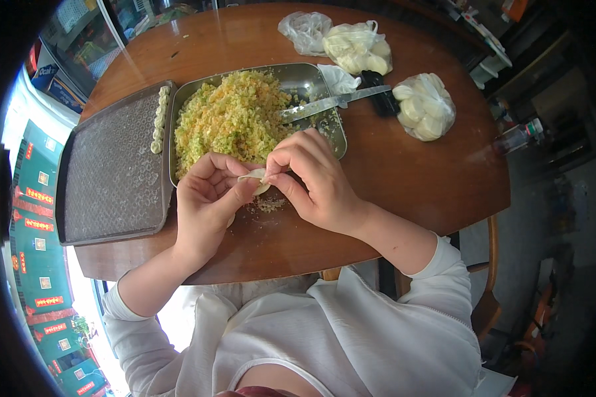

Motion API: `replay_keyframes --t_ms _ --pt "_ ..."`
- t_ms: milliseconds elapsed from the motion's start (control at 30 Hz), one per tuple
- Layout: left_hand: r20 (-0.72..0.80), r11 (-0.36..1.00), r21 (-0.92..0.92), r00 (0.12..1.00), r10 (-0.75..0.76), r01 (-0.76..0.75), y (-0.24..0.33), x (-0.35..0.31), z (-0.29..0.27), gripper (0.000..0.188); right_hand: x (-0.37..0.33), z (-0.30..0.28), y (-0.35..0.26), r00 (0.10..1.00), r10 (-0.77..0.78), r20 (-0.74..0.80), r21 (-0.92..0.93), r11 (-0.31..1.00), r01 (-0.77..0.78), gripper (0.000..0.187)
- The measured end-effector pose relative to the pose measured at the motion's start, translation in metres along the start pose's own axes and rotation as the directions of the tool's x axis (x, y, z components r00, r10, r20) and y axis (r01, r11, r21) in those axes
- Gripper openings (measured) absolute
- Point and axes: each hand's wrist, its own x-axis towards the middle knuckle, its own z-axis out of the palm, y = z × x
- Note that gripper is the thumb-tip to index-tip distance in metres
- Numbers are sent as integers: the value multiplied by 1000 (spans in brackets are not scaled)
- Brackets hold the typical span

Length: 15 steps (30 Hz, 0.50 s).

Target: Filling and folding dumplings by hand using a vegetable mixture and wrappers.

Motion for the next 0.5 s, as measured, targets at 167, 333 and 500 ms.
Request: replay_keyframes --t_ms 167,333,500 --pt "-15 996 91 1000 -12 13 2 0 0 11 0 -2 0 1000 17 9 -8 1000 -17 14" --pt "-54 999 40 998 -10 13 0 0 4 11 -1 -1 3 1000 24 6 22 999 -24 13" --pt "-45 998 63 999 4 -1 -1 0 1 13 1 -2 -1 999 34 7 67 997 -35 12"
